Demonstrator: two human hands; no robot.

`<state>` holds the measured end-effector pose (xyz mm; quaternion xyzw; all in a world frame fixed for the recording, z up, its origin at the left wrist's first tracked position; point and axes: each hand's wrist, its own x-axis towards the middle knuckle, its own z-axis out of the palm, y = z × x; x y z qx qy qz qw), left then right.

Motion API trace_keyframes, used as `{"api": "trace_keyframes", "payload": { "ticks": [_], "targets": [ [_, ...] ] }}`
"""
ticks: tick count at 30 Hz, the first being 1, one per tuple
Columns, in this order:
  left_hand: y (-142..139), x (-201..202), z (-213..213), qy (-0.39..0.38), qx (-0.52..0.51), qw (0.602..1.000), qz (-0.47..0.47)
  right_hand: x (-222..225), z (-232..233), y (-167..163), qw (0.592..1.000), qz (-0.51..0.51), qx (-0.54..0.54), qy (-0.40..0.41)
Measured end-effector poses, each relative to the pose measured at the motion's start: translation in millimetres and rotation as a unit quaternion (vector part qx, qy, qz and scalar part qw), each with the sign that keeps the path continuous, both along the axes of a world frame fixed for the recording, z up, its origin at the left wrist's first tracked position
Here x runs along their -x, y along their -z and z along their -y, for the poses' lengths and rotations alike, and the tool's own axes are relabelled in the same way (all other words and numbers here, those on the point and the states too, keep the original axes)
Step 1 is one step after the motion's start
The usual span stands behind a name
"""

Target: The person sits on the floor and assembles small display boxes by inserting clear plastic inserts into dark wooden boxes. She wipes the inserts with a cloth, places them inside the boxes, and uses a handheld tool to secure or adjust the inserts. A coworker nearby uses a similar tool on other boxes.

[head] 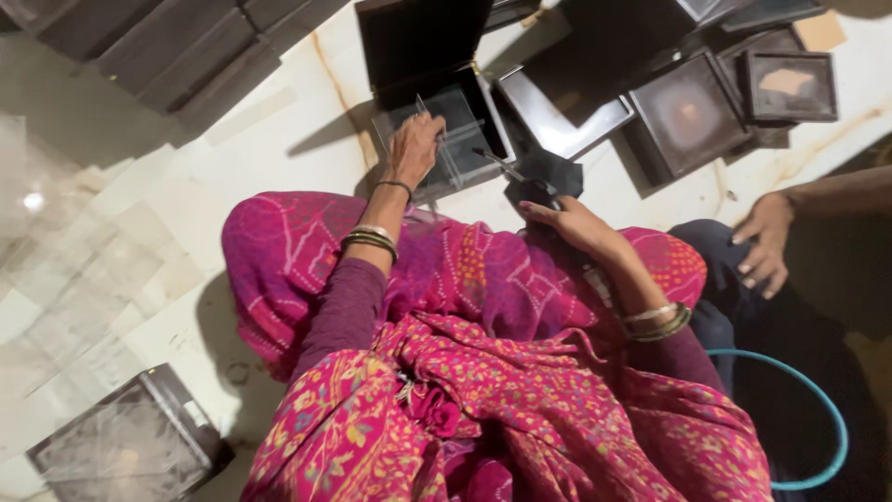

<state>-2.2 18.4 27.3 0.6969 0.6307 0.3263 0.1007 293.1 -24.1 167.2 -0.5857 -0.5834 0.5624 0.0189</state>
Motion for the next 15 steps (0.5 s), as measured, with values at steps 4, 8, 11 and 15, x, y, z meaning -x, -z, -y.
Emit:
{"api": "trace_keyframes", "payload": {
  "ticks": [4,8,11,15],
  "targets": [
    [-17,11,1,-0.036,-0.051,0.998,0.015,-9,5,0,0.998,0.067,0.020,0.004],
    [-41,-7,-2,0.000,-0.088,0.995,0.044,-15,4,11,0.998,0.006,0.051,0.035],
    [-57,-17,-4,0.021,-0.075,0.996,0.032,-23,-2,22,0.996,-0.078,0.028,0.029],
    [-62,-21,10,0.011,-0.061,0.997,-0.039,-35,-3,42,0.995,-0.075,0.038,0.061]
  ]
}}
